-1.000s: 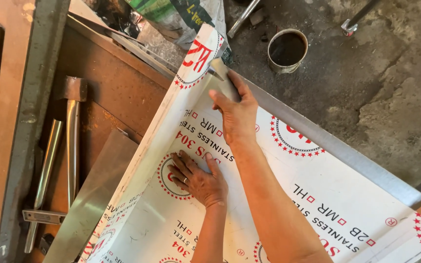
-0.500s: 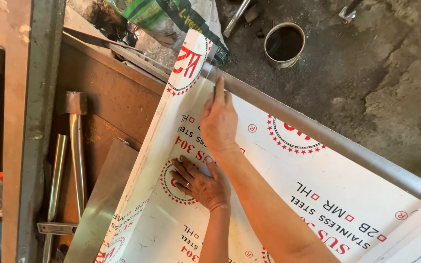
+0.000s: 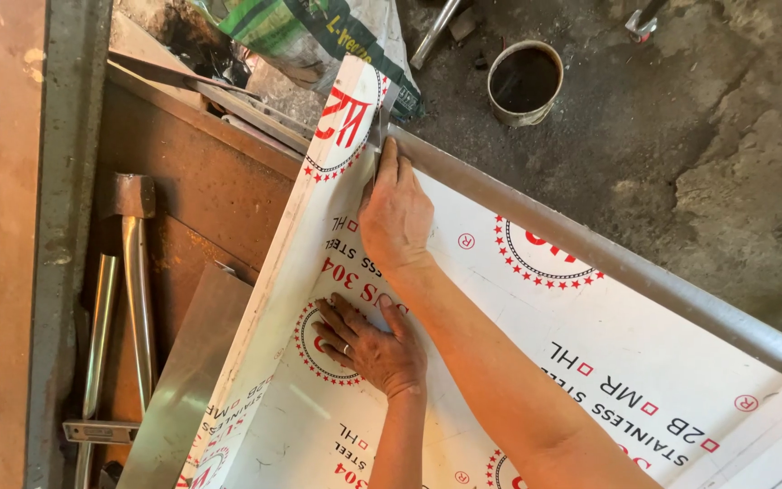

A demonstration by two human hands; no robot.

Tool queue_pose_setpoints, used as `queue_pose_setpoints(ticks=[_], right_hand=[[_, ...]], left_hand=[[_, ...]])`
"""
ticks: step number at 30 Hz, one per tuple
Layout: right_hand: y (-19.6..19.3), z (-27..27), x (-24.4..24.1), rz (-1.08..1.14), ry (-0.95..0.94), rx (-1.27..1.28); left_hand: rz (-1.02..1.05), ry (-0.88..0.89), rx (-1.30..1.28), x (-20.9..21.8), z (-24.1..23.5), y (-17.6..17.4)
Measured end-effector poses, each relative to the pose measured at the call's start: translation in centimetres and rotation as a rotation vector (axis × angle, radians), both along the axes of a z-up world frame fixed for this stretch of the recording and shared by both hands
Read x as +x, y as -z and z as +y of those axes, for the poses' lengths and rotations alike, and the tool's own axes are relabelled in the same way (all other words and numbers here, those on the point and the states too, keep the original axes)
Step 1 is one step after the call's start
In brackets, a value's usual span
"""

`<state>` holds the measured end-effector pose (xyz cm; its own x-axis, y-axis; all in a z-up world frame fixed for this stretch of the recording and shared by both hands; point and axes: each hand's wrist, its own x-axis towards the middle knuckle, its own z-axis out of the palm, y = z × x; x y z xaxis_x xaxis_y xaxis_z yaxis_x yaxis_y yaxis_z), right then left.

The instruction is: Smoothing and cleaning the edges of a stainless steel sheet using an angle grinder and manual tools.

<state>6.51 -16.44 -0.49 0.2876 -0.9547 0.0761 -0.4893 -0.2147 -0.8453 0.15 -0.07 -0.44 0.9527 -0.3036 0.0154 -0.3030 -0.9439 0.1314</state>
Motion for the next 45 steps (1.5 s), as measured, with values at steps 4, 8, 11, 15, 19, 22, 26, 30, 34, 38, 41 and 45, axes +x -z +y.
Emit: queue_pose_setpoints(ticks=[4, 8, 11, 15, 19, 22, 26, 30, 34, 38, 41, 45], right_hand=[[-0.9, -1.3, 0.1, 0.046, -0.005, 0.089], [-0.5, -0.7, -0.4, -0.010, -0.010, -0.029], [-0.4, -0.4, -0.6, 0.021, -0.022, 0.039], [0.1, -0.5, -0.6, -0.013, -0.021, -0.013], [-0.6, -2.6, -0.4, 0.079, 0.005, 0.108], [-2.0, -2.2, -1.1, 0.167, -0.068, 0.106], [0.7, -1.5, -0.7, 0.065, -0.075, 0.045], [2.0, -0.5, -1.2, 0.011, -0.034, -0.094], [1.8, -0.2, -0.8, -0.015, -0.036, -0.096], [-0.2, -1.4, -0.8, -0.066, -0.053, -0.037], [0.0, -1.0, -0.9, 0.030, -0.009, 0.062], [0.8, -1.3, -0.8, 0.020, -0.041, -0.082]], left_hand=[[0.009, -0.006, -0.016, -0.1, 0.1, -0.3], [-0.002, 0.006, -0.037, 0.1, 0.0, 0.2], [-0.003, 0.012, -0.010, -0.1, 0.5, 0.1], [0.009, -0.001, -0.017, 0.0, 0.3, -0.4], [0.003, 0.010, -0.011, 0.2, 0.2, 0.4], [-0.013, 0.018, 0.029, -0.3, 1.7, 0.6], [-0.017, -0.003, 0.024, 0.2, 0.1, 0.1], [0.011, 0.009, -0.016, -0.3, 0.3, -0.4], [0.014, 0.000, -0.027, 0.1, -0.3, -0.6], [0.010, -0.012, -0.037, -0.1, -0.4, -0.7], [0.008, 0.005, -0.023, -0.5, 0.7, -0.4], [-0.028, 0.028, -0.029, 0.4, -0.4, 0.3]])
